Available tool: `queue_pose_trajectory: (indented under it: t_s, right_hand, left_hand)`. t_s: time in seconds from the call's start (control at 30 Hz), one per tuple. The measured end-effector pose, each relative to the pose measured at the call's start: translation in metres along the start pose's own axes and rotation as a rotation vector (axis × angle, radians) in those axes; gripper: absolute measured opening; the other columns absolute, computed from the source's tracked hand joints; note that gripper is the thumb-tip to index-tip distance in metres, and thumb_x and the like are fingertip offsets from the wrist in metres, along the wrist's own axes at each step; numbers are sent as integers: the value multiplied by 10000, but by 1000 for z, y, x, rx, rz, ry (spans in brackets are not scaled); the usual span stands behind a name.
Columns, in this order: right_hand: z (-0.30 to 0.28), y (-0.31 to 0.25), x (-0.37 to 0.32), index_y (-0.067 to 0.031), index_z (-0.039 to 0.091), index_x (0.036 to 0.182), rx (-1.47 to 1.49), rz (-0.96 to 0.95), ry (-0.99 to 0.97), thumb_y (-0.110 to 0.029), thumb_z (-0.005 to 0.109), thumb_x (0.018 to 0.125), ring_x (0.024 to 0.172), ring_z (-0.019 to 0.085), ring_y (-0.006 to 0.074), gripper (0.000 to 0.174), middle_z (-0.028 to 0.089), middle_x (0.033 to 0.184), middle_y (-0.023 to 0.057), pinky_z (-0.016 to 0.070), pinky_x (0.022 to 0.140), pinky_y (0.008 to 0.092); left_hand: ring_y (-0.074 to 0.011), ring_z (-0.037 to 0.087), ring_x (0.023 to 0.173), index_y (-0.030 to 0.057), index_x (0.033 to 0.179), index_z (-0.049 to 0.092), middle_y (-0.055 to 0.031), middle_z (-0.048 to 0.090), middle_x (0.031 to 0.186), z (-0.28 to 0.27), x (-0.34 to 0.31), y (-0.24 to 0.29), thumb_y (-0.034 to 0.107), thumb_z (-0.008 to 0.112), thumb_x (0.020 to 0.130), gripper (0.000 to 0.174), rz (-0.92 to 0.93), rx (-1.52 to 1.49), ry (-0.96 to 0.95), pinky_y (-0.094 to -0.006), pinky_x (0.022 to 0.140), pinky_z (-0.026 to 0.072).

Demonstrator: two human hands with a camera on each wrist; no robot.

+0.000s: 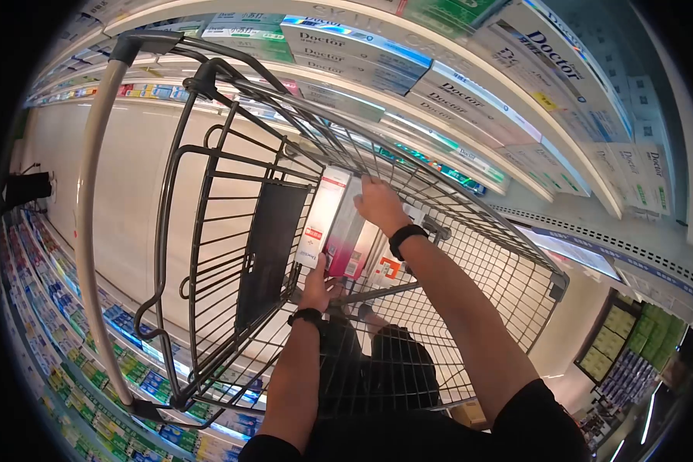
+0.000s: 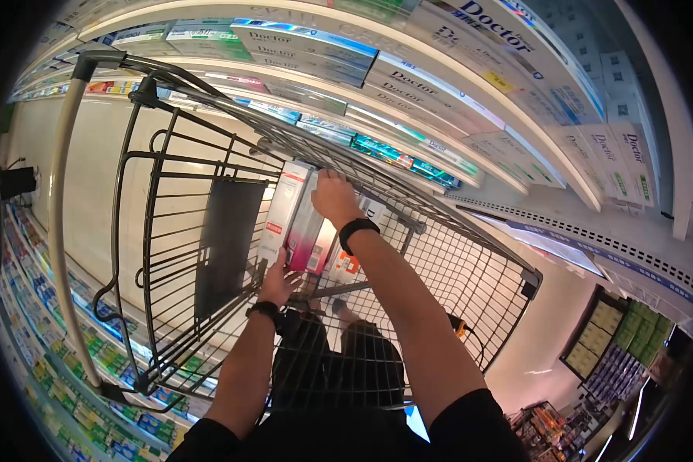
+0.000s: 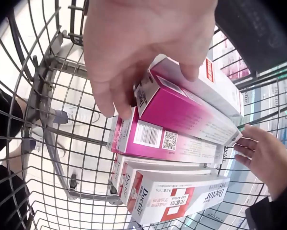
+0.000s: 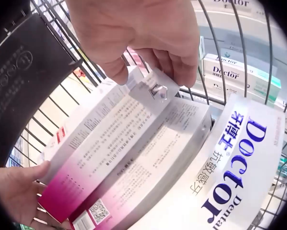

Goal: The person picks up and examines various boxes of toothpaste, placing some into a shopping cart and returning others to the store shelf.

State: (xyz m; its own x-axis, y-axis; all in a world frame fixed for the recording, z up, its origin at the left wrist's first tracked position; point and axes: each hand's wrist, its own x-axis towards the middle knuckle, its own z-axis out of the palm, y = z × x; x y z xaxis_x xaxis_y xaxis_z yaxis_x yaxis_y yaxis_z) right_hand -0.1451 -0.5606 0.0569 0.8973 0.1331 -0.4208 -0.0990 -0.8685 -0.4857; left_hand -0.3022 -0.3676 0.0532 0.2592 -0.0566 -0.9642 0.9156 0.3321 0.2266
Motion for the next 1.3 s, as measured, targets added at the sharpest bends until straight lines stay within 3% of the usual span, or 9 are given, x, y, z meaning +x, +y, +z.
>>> queue_pose_trajectory:
  t_s: [0.07,0.2,0.5,0.67,0.9,1.0,1.07,1.1,1.3]
  right_hand:
    - [9,3,5,38,542,1114,-37,-4,-22,-234,621,826,1096,558,363,403,593,1134,207,492,897,439]
    - [17,4,5,32,546,1108,-42,44,-5,-213,611,827,1080,570,354,379,602,1111,206,486,894,450]
    - [1,33,-25,16,548,1055,89,-105,29,-130,589,782,1025,582,356,313,617,1016,203,474,877,454]
    - [-4,47,-36,1,537,1026,111,-109,30,-120,594,782,973,576,396,278,612,994,225,457,876,467]
    - [-8,46,-40,7,560,998,-116,-205,41,-125,610,747,980,577,347,289,629,970,187,400,948,439]
    - [-3,44,-50,11,558,1062,-29,-225,147,-112,618,768,1022,559,361,324,617,1020,200,409,957,436]
    - [-16,27,-74,14,540,1156,159,-196,268,-106,620,796,1106,526,386,388,594,1112,230,423,966,435]
    - [-11,30,-88,4,514,1239,254,-121,308,-120,628,816,1147,532,346,456,574,1191,216,420,989,393]
    - [30,69,-159,3,470,1312,1061,530,534,-295,559,937,1233,487,305,487,531,1311,158,389,1016,382]
  left_hand:
    - [-201,549,925,64,1191,504,-58,561,1007,1,-1,-2,570,552,893,589,53,-1,21,-390,774,486]
    - [-179,582,877,69,1092,508,-58,581,971,-7,11,-15,371,628,912,371,39,-122,30,-340,761,505]
    - [-158,615,742,53,1060,498,-51,604,848,2,7,-35,173,720,849,329,221,-4,62,-284,662,521]
    - [-158,623,758,25,1117,543,-75,626,856,6,14,-42,207,727,826,389,364,440,83,-296,689,519]
    - [-196,639,780,27,1331,490,-111,660,904,31,4,-21,244,734,806,619,693,829,12,-300,750,512]
    - [-204,647,914,35,1353,470,-154,657,1070,60,-16,12,244,734,810,639,516,816,-81,-316,813,504]
    - [-209,626,1004,33,1380,435,-175,623,1161,70,-7,18,248,736,809,680,540,742,-135,-319,869,488]
    - [-212,616,1050,31,1393,417,-186,606,1206,73,-4,19,250,738,809,701,548,701,-161,-320,897,480]
    - [-228,546,1167,-18,1425,325,-193,564,1262,81,32,13,221,717,836,747,556,633,-218,-309,992,421]
